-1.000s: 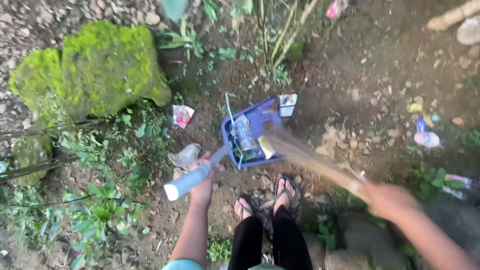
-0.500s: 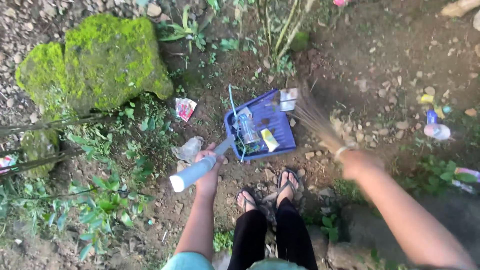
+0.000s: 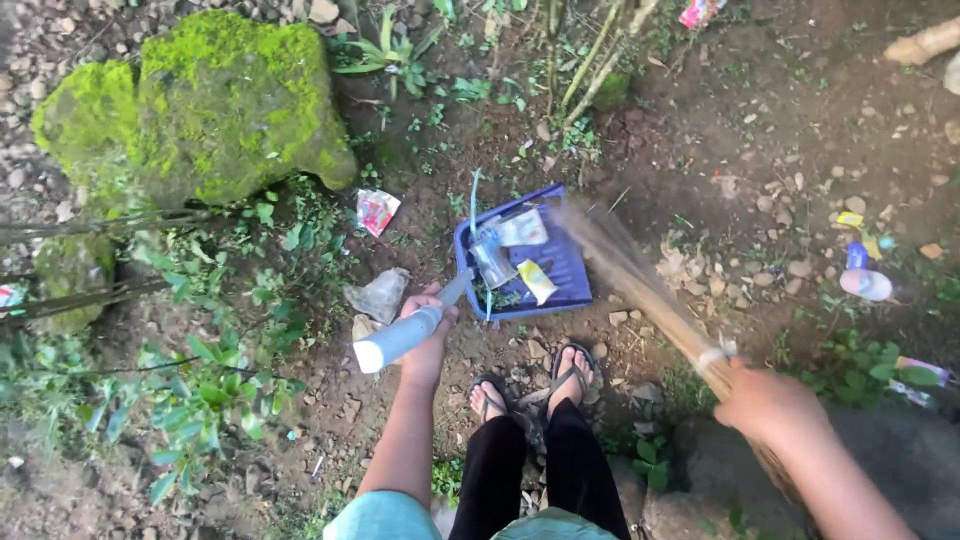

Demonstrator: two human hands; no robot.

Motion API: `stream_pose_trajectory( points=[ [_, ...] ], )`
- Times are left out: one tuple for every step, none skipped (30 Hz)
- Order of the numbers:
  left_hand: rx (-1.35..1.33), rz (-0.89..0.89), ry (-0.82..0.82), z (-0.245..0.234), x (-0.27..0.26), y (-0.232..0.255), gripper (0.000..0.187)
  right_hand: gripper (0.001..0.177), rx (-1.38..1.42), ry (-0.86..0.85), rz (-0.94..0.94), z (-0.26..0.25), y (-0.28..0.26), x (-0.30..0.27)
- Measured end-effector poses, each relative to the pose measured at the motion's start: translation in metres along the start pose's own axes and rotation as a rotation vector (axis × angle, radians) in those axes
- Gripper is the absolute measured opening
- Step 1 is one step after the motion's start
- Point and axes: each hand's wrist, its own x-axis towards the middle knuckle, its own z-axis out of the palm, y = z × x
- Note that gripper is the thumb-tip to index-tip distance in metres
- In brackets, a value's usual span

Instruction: Sweeping litter and debris from a rocky outdoor area into a dustpan.

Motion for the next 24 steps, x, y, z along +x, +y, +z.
stream_pose_trajectory(
  points=[
    [0.001,0.002,0.007,-0.004,0.003,0.0,0.029,0.083,-0.003,0.003,-0.006,-0.001,-0.011,0.012],
    [0.028,0.037,0.004,-0.005,0.003,-0.001,0.03,0.082,0.036,0.038,-0.007,0.001,-0.018,0.022],
    [0.055,0.072,0.002,-0.006,0.003,-0.003,0.03,0.08,0.075,0.073,-0.007,0.003,-0.026,0.033],
    [0.058,0.064,0.003,-0.009,0.0,-0.001,0.03,0.08,0.072,0.065,-0.008,0.004,-0.034,0.041],
    [0.054,0.051,0.004,-0.011,-0.004,0.001,0.03,0.081,0.135,0.021,-0.023,0.006,-0.042,0.05],
    [0.046,0.048,-0.001,-0.01,-0.003,0.005,0.03,0.081,0.205,-0.015,-0.034,0.005,-0.048,0.059],
    [0.045,0.049,-0.006,-0.008,-0.002,0.005,0.03,0.081,0.209,-0.014,-0.03,0.02,-0.045,0.084],
    [0.015,0.014,-0.007,-0.01,-0.001,0.007,0.029,0.089,0.325,-0.058,-0.072,0.035,-0.044,0.108],
    [-0.015,-0.022,-0.008,-0.011,-0.001,0.008,0.028,0.096,0.442,-0.102,-0.113,0.051,-0.042,0.131],
    [-0.017,-0.026,-0.025,-0.012,-0.006,0.022,0.028,0.096,0.452,-0.105,-0.099,0.07,-0.033,0.136],
    [-0.019,-0.113,-0.006,-0.011,-0.012,0.035,0.028,0.101,0.546,0.009,-0.067,0.09,-0.023,0.141],
    [-0.023,-0.195,-0.004,-0.005,-0.014,0.049,0.028,0.106,0.648,0.131,-0.02,0.111,-0.008,0.144],
    [-0.024,-0.195,-0.039,-0.01,-0.012,0.036,0.028,0.106,0.668,0.136,0.009,0.12,0.005,0.13],
    [0.01,-0.067,-0.046,-0.016,-0.011,0.023,0.028,0.09,0.874,0.138,0.072,0.128,0.017,0.116],
    [0.04,0.061,-0.051,-0.022,-0.008,0.01,0.029,0.077,1.078,0.142,0.134,0.136,0.029,0.102],
    [0.037,0.069,-0.068,-0.024,-0.008,0.01,0.029,0.077,1.092,0.152,0.144,0.141,0.054,0.103],
    [0.034,0.066,-0.067,-0.027,-0.006,0.009,0.029,0.079,1.171,0.242,0.225,0.147,0.078,0.105],
    [0.032,0.056,-0.06,-0.03,-0.008,0.008,0.03,0.081,1.242,0.329,0.307,0.154,0.103,0.105],
    [0.03,0.058,-0.073,-0.024,-0.007,0.02,0.03,0.081,1.249,0.333,0.317,0.152,0.123,0.11],
    [0.036,0.015,-0.065,-0.02,-0.012,0.029,0.03,0.083,1.226,0.352,0.374,0.16,0.144,0.111],
    [0.043,-0.028,-0.057,-0.015,-0.017,0.038,0.03,0.084,1.201,0.369,0.43,0.167,0.165,0.113],
    [0.042,-0.029,-0.061,-0.005,-0.029,0.05,0.03,0.084,1.202,0.37,0.435,0.173,0.188,0.127],
    [0.072,0.006,-0.09,0.004,-0.042,0.063,0.027,0.086,1.249,0.379,0.469,0.178,0.211,0.14],
    [0.111,0.037,-0.116,0.005,-0.059,0.078,0.025,0.088,1.297,0.376,0.502,0.19,0.227,0.149]
  ],
)
